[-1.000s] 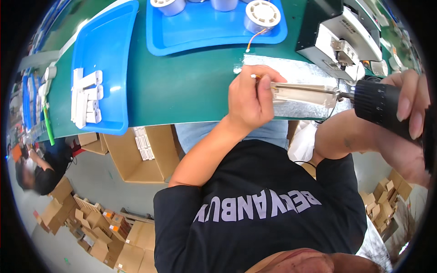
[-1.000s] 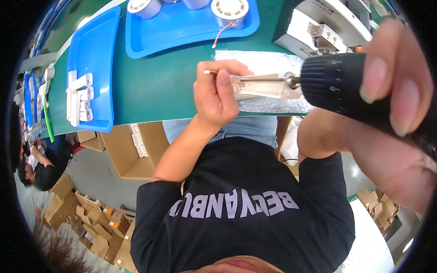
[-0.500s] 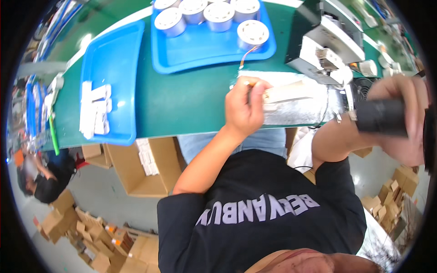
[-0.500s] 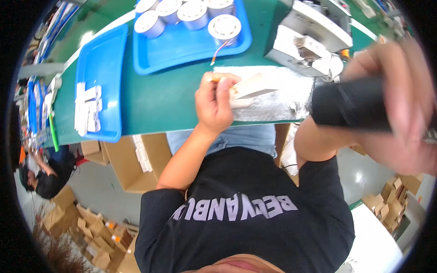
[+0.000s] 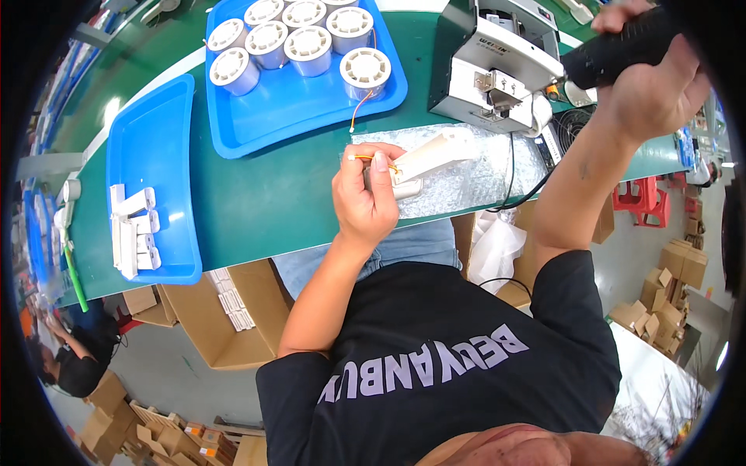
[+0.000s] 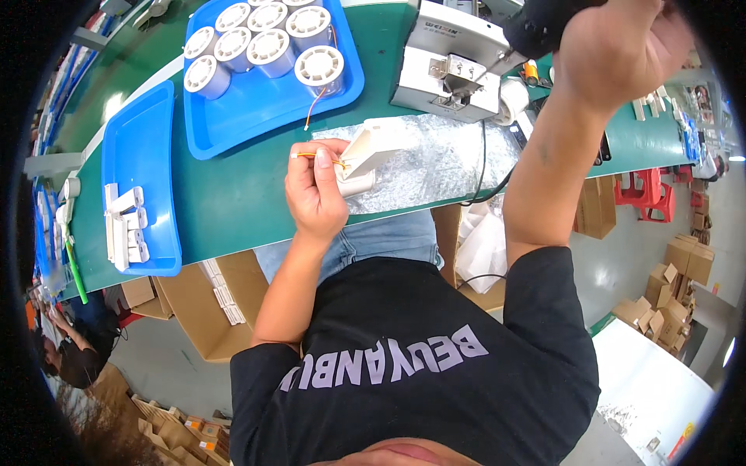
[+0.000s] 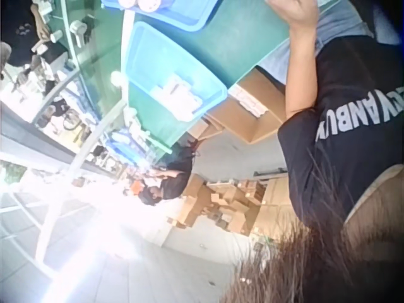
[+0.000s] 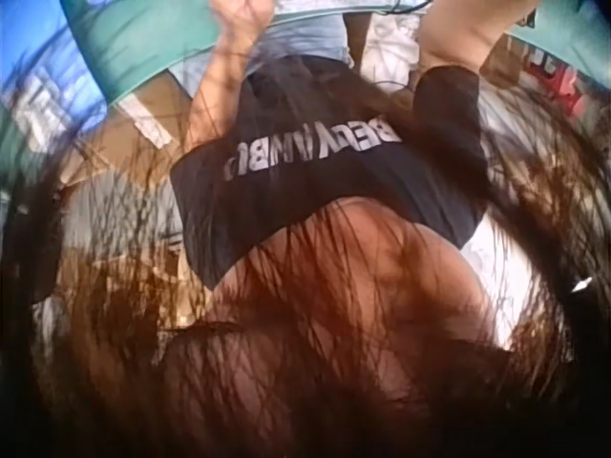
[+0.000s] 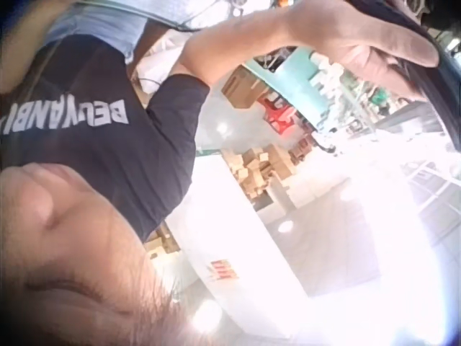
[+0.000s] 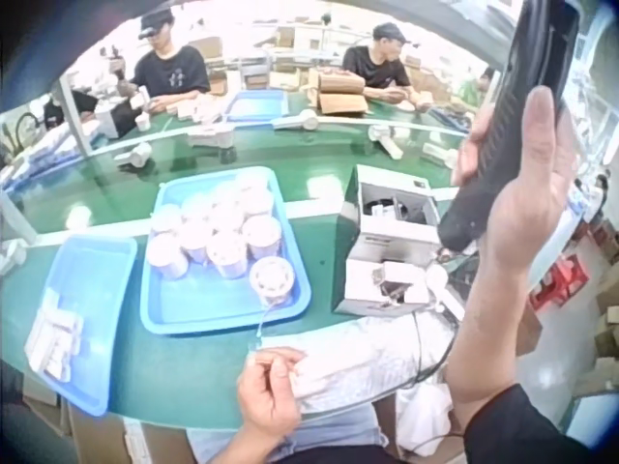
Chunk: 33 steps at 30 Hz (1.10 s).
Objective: Assembling electronic components using an electric screwdriver at a factory workbench.
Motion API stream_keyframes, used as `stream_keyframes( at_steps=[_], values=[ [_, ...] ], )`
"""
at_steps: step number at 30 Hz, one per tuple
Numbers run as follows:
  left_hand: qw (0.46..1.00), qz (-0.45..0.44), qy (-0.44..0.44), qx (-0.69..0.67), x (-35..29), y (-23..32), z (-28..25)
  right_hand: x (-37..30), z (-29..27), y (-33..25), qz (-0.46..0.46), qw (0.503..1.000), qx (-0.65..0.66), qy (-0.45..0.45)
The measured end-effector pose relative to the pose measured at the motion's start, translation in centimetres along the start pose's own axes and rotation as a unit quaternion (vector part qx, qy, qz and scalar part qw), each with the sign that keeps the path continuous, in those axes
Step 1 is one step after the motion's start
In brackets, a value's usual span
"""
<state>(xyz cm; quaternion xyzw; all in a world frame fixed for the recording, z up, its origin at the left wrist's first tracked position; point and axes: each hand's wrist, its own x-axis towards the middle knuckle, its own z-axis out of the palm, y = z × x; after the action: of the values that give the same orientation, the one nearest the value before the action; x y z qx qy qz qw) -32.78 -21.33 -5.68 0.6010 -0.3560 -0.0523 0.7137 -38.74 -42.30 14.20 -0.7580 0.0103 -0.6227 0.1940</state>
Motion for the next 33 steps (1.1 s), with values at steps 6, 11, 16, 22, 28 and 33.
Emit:
stream_keyframes(
  at_steps=[6, 11, 16, 22, 28, 33],
  values=[
    [1.000, 0.015, -0.007, -0.001, 0.1, 0.0, 0.2, -0.5, 0.0, 0.2, 0.014, 1.000, -0.017, 0.008],
    [1.000, -0.007, -0.009, -0.008, -0.1, 0.0, 0.1, -0.1, 0.9, -0.9, 0.107, 0.993, 0.000, 0.056],
    [1.000, -0.014, 0.003, -0.001, -0.3, -0.1, 0.0, -1.0, -4.7, 4.1, 0.257, 0.774, 0.547, -0.187],
    [0.999, 0.040, 0.006, 0.036, -0.5, -0.4, 0.3, -3.1, -1.4, -0.5, 0.285, 0.750, 0.580, -0.141],
    [0.997, 0.066, 0.015, 0.027, -0.7, -0.8, 0.8, -3.1, -0.2, -2.2, 0.296, 0.725, 0.610, -0.118],
    [0.998, 0.055, 0.013, 0.033, -0.7, -0.6, 0.5, -3.3, 0.4, -2.5, 0.312, 0.710, 0.624, -0.096]
  ],
)
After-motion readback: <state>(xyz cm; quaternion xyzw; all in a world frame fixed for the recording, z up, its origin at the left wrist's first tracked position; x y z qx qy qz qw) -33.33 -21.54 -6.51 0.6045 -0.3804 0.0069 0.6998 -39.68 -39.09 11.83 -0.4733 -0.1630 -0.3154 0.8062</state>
